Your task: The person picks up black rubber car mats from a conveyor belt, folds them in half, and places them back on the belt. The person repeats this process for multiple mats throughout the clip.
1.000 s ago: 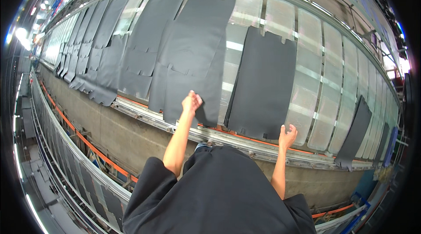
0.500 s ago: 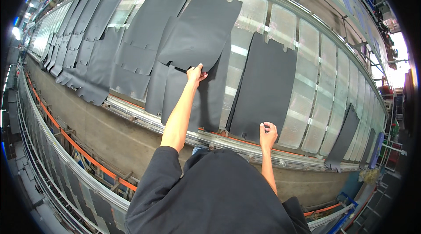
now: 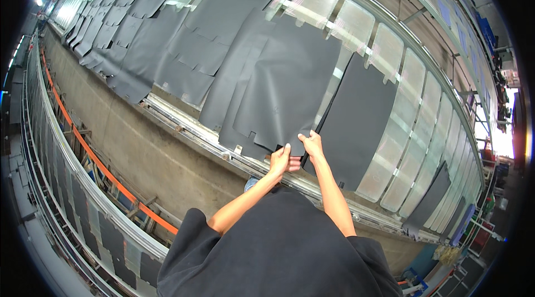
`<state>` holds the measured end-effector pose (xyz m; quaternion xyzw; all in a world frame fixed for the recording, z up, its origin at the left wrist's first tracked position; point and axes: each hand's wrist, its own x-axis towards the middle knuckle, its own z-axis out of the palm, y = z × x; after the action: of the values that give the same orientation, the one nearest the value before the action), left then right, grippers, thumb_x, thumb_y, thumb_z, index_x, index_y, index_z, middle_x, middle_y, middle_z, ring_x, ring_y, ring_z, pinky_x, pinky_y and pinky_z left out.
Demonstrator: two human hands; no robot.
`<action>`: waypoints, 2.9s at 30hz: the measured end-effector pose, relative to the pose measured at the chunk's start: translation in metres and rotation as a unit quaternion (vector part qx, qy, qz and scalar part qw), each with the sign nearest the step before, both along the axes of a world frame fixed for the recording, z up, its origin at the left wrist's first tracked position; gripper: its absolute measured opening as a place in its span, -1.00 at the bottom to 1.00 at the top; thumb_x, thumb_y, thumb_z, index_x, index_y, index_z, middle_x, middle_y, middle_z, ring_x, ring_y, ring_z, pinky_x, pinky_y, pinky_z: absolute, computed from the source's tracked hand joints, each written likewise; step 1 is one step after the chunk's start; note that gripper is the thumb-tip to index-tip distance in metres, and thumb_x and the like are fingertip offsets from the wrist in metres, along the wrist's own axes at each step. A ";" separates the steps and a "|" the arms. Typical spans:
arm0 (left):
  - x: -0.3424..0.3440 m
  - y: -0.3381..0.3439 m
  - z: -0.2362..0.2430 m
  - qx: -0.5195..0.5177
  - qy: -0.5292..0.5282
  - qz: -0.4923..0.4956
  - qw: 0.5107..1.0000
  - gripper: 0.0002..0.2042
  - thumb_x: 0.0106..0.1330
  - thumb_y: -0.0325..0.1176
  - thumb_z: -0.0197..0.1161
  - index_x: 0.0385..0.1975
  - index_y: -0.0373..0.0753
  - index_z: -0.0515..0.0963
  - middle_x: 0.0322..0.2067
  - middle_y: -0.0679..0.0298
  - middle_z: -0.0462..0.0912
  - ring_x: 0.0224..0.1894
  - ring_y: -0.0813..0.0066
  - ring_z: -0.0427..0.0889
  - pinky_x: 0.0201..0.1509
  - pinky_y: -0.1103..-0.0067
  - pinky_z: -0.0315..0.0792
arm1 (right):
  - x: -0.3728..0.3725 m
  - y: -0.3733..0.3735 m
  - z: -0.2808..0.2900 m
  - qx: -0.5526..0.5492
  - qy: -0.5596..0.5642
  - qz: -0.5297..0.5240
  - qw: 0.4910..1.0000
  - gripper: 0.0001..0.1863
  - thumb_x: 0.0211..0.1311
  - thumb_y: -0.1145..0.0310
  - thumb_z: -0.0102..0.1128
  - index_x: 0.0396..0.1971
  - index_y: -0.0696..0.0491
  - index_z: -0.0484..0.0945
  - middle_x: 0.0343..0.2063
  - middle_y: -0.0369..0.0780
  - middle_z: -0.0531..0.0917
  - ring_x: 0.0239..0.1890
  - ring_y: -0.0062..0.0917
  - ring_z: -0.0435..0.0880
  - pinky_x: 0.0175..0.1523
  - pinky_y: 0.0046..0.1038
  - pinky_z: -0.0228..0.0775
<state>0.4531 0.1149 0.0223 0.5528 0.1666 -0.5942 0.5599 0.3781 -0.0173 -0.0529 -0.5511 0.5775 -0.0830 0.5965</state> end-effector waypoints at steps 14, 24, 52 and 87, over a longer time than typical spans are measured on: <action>0.191 0.100 -0.067 0.320 -0.702 -0.166 0.614 -0.53 0.15 0.12 0.32 -0.58 -0.24 0.49 -0.40 0.20 0.55 -0.20 0.15 0.44 -0.01 0.25 0.25 | 0.007 0.054 0.014 -0.098 -0.099 0.061 0.988 -0.83 0.12 0.44 0.31 -0.32 0.16 0.56 -0.42 -0.26 0.69 -0.38 -0.69 0.57 -0.23 -0.50 0.41; 0.185 0.113 -0.068 0.266 -0.691 -0.176 0.649 -0.64 0.14 0.03 0.36 -0.43 -0.19 0.61 -0.28 0.23 0.55 -0.10 0.18 0.45 0.06 0.25 0.23 | 0.009 0.064 0.045 -0.205 0.203 0.083 0.954 -0.55 0.07 0.02 0.38 -0.56 0.12 0.45 -0.66 -0.17 0.57 -0.56 -0.26 0.58 -0.38 -0.20 0.38; 0.161 -0.105 0.205 -0.159 -0.429 -0.172 0.872 -0.36 0.40 -0.09 0.13 0.32 -0.43 0.20 0.24 0.10 0.38 0.28 0.41 0.32 0.37 0.57 0.10 | -0.018 -0.023 0.108 0.145 -0.329 -0.119 0.925 -0.65 0.23 0.24 0.28 -0.07 0.11 0.55 -0.29 -0.27 0.63 -0.24 -0.54 0.59 -0.13 -0.39 0.50; -0.063 -0.064 -0.038 0.127 -0.462 -0.404 0.779 -0.36 0.29 0.31 -0.03 -0.13 -0.25 0.52 -0.17 -0.11 0.64 -0.02 -0.14 0.58 0.09 0.16 0.41 | -0.289 -0.025 0.024 -0.233 0.180 -0.161 0.942 -0.52 0.09 0.45 0.27 0.05 0.22 0.46 -0.10 -0.06 0.58 -0.06 -0.30 0.59 0.06 -0.32 0.43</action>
<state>0.3901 0.0505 -0.0160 0.8438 -0.2772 -0.4123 0.2030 0.0891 -0.0425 -0.0289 -0.5798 0.7208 -0.2097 0.3167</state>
